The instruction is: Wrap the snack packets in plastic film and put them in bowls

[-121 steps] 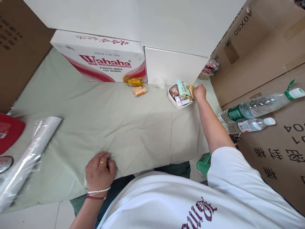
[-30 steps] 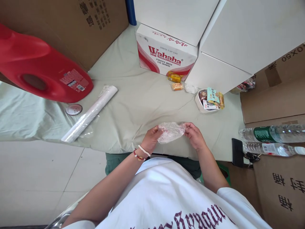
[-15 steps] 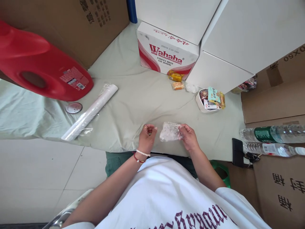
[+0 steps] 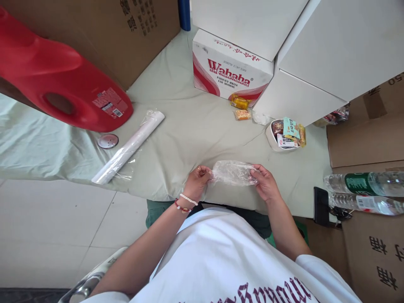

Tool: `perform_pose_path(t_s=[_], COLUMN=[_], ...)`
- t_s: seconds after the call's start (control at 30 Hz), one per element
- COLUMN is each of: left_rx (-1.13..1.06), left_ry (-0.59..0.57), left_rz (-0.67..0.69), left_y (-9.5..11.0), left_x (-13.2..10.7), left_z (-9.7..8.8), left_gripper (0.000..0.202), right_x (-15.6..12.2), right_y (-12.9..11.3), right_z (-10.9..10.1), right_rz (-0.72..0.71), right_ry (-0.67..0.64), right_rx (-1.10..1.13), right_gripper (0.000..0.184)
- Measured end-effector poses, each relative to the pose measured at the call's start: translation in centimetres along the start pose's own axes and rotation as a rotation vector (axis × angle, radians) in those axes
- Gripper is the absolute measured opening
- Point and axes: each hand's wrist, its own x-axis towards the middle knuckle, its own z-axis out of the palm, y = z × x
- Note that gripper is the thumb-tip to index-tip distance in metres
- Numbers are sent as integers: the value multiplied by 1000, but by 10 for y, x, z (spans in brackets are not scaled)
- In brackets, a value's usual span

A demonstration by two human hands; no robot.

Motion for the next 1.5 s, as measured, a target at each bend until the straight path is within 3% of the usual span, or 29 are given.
perform_pose_path(t_s=[0.13,0.27,0.33,0.43,0.5,0.6,0.67,0.77,0.93,1.13,1.23,1.37,1.5], left_rx=[-111,-74,-33,35,75,107,105,127,278,490,520,440,225], left_ry=[22,67,97,87,50,-6,-46,-97,11,49,94,241,131], left_rz=[-3,17,34,57,79,96,79,54,111,253,277,246,-3], left_y=[15,18,16,15,15,16,17,17,15,22,26,28,24], left_x=[1,4,6,7,6,5,4,4,10,25,24,11,-9], left_z=[-26,-40,-43,-41,-37,-32,-32,-38,-55,-60,-57,-50,-36], left_gripper=[47,50,50,47,46,47,52,61,60,20,10,24,49], right_x=[4,11,12,8,1,-5,-2,8,15,8,4,0,-4], right_y=[-2,4,7,8,10,20,33,52,50,26,23,28,35], right_z=[-28,-46,-50,-42,-24,13,36,52,45,36,37,46,59], right_rz=[20,17,-97,-377,-528,-681,-732,-730,-659,-281,-191,-252,-305], right_ry=[33,63,185,334,219,-124,-262,-320,-331,-278,-212,-84,-98], right_rx=[-100,-207,-342,-558,-670,-864,-1014,-1153,-975,-596,-493,-500,-509], right_gripper=[46,46,42,32,27,23,21,13,13,24,30,28,24])
